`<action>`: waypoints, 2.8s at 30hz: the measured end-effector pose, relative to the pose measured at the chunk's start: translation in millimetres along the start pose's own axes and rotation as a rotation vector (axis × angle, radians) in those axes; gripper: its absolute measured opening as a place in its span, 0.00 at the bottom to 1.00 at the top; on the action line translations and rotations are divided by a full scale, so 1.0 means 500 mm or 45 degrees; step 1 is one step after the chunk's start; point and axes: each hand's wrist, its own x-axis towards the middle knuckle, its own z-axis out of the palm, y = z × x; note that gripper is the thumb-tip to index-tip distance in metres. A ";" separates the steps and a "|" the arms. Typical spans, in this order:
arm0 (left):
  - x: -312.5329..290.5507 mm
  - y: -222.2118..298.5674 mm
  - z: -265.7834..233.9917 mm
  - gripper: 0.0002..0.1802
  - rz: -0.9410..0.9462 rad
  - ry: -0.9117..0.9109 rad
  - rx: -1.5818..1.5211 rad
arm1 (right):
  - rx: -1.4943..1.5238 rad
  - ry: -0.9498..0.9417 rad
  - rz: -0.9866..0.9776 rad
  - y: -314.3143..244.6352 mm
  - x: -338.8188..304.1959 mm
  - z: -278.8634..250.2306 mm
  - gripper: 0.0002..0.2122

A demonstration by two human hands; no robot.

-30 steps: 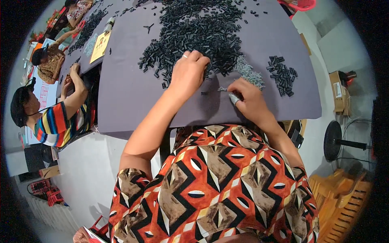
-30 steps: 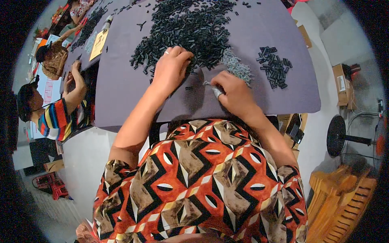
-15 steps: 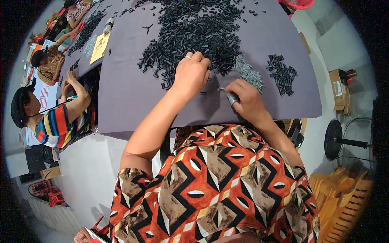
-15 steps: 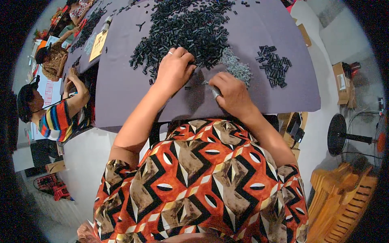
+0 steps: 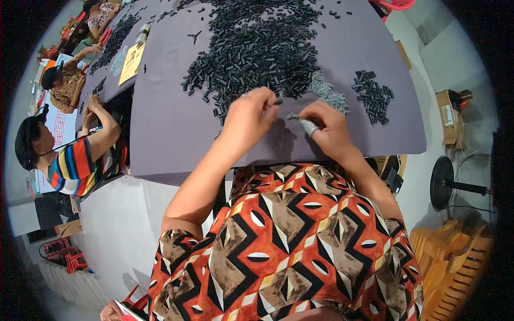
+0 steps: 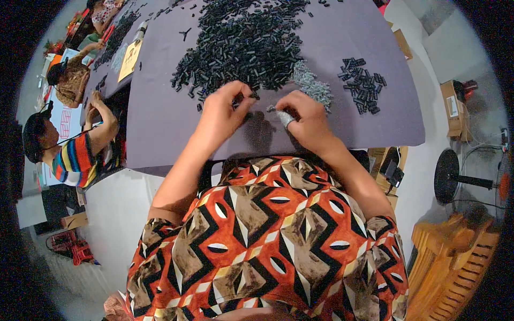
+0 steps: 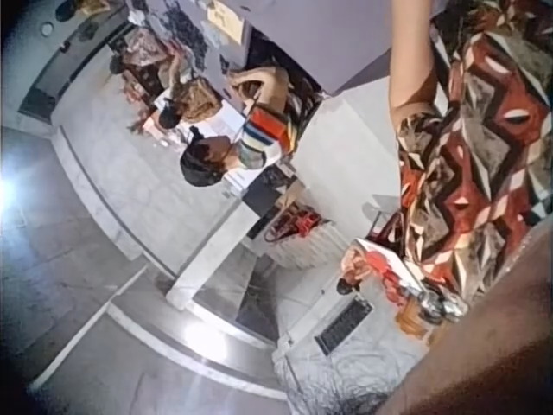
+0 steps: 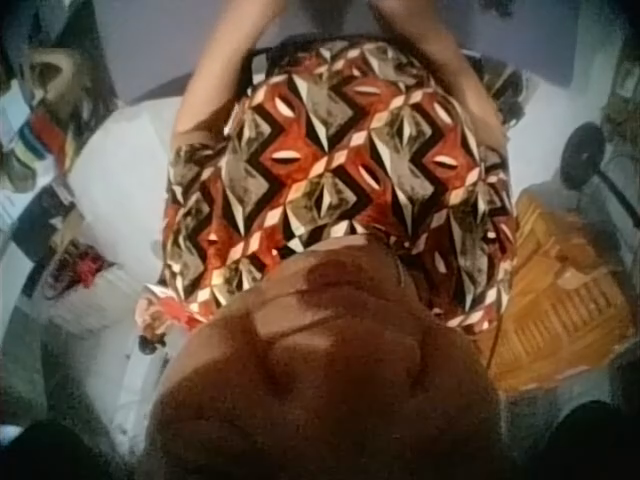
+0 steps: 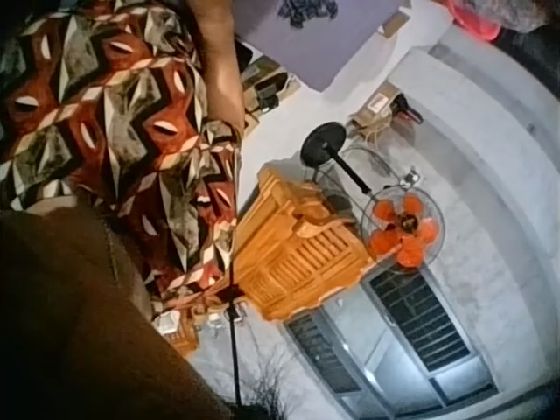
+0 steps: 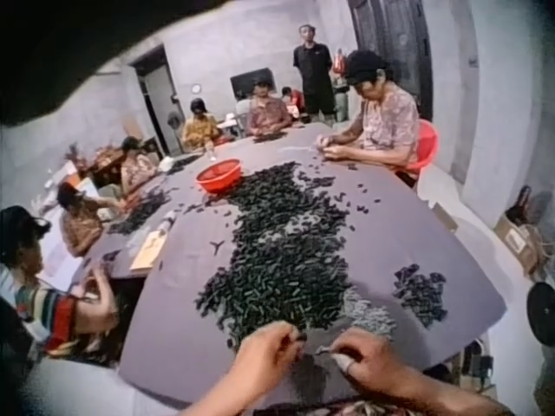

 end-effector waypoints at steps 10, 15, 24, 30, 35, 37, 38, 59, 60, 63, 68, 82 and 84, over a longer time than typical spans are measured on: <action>-0.072 0.032 0.030 0.07 -0.384 -0.119 -0.599 | 0.097 -0.098 0.055 -0.051 0.020 0.001 0.07; -0.084 0.020 0.040 0.08 -0.404 -0.156 -0.621 | 0.266 -0.143 0.087 -0.043 0.011 0.009 0.07; -0.082 0.033 0.032 0.11 -0.306 -0.264 -0.346 | 0.093 -0.164 -0.037 -0.065 0.013 0.005 0.07; -0.085 0.037 0.033 0.11 -0.337 -0.281 -0.384 | 0.037 -0.230 -0.058 -0.060 0.014 -0.007 0.08; -0.088 0.028 0.041 0.11 -0.345 -0.240 -0.479 | 0.049 -0.227 -0.027 -0.062 0.013 -0.012 0.08; -0.089 0.025 0.041 0.11 -0.334 -0.247 -0.502 | 0.052 -0.218 -0.032 -0.063 0.013 -0.013 0.08; -0.089 0.027 0.039 0.11 -0.332 -0.247 -0.502 | 0.044 -0.231 -0.050 -0.064 0.013 -0.013 0.08; -0.114 0.030 0.036 0.10 -0.462 -0.337 -0.571 | 0.188 -0.335 0.173 -0.071 -0.001 -0.012 0.06; -0.116 0.026 0.041 0.10 -0.449 -0.347 -0.583 | 0.204 -0.353 0.207 -0.070 -0.002 -0.012 0.06; -0.117 0.022 0.041 0.09 -0.511 -0.408 -0.666 | 0.141 -0.406 0.111 -0.069 0.002 -0.016 0.06; -0.119 0.018 0.035 0.09 -0.645 -0.480 -1.039 | 0.133 -0.395 0.009 -0.068 0.004 -0.017 0.07; -0.112 0.015 0.028 0.07 -0.677 -0.446 -1.216 | 0.294 -0.381 0.107 -0.070 0.006 -0.014 0.08; -0.113 0.013 0.029 0.07 -0.683 -0.444 -1.208 | 0.195 -0.432 0.071 -0.080 0.010 -0.020 0.08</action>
